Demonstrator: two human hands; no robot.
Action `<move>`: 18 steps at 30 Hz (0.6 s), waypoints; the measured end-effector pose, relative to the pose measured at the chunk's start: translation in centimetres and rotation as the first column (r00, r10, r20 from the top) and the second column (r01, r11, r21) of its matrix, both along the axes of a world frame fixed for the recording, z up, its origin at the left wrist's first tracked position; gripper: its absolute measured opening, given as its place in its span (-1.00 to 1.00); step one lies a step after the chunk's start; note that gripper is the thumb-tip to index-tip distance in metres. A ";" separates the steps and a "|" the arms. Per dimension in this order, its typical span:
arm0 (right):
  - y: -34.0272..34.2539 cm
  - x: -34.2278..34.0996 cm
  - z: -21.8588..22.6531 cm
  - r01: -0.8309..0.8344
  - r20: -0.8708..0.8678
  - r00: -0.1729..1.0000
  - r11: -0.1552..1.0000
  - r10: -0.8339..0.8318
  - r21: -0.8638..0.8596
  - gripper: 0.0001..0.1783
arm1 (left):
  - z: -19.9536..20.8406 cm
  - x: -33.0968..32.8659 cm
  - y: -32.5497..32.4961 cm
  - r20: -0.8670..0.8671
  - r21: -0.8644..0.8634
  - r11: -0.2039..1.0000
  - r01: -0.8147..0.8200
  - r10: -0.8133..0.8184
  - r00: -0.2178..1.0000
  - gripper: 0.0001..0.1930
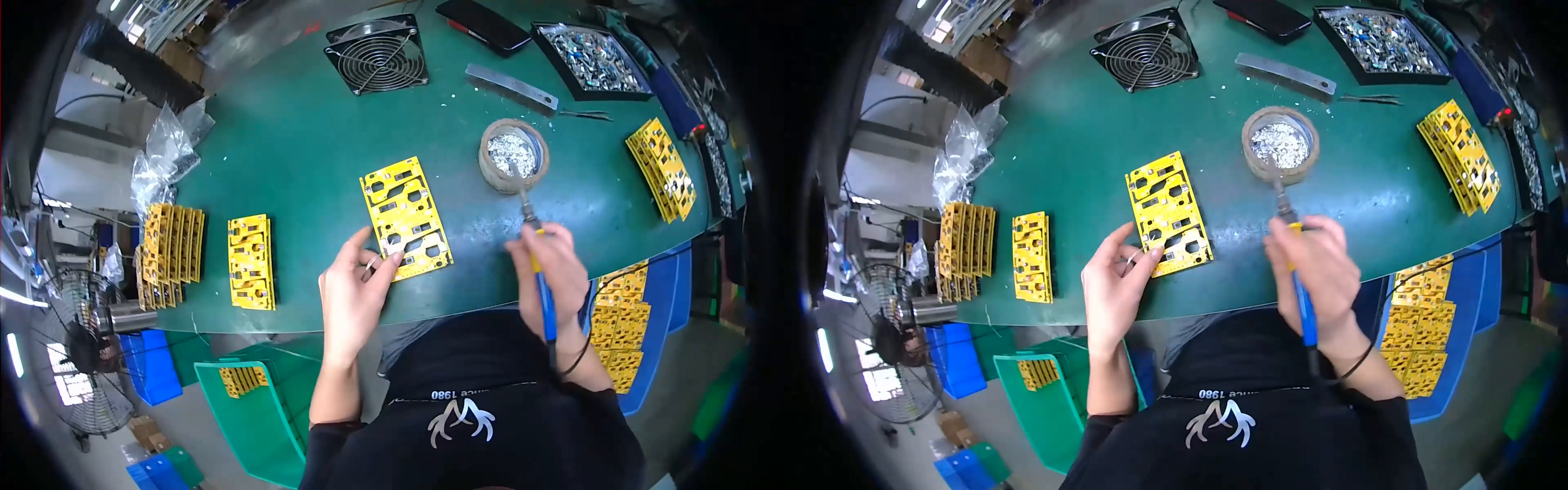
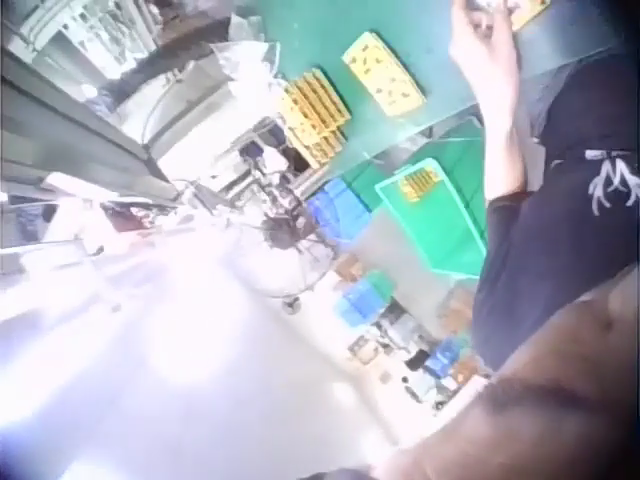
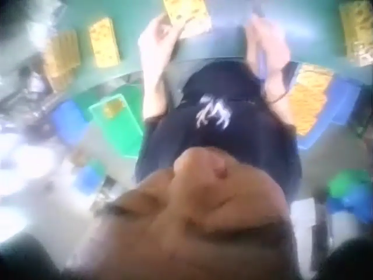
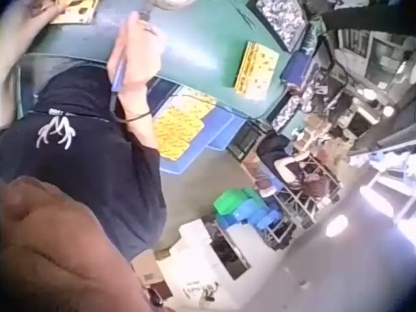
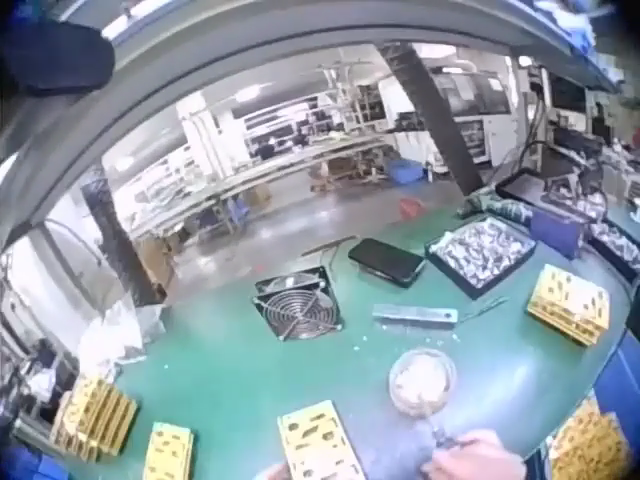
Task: The person solders components onto yellow circuit boards using a soldering iron and solder wire, repeating the process across multiple boards and stacking them on the workbench.
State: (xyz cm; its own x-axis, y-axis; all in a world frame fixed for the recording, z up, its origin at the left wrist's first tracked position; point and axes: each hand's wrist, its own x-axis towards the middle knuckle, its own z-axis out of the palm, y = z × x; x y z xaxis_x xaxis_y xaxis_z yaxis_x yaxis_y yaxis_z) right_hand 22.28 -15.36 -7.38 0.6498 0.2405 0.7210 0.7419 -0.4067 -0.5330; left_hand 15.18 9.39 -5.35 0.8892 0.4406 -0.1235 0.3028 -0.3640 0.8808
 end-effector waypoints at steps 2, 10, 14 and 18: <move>-0.8 0.7 0.0 0.065 -0.003 0.998 0.998 -0.065 -0.009 -0.50 | 0.5 -0.3 -0.4 0.029 0.152 0.988 -0.020 0.015 0.999 -0.59; -1.4 -0.6 0.7 -0.087 -0.130 0.987 0.994 0.094 0.063 -0.49 | 0.8 -3.0 -3.6 0.269 0.516 0.857 -0.012 -0.148 0.952 -0.87; -0.5 -1.5 1.1 -0.225 -0.179 0.951 0.961 0.253 0.159 -0.56 | 0.2 -3.3 -4.9 0.261 0.577 0.817 0.028 -0.217 0.941 -0.77; 0.1 -1.7 1.1 -0.290 -0.191 0.927 0.941 0.322 0.176 -0.62 | -0.7 -2.6 -5.6 0.329 0.665 0.746 -0.044 -0.239 0.914 -0.77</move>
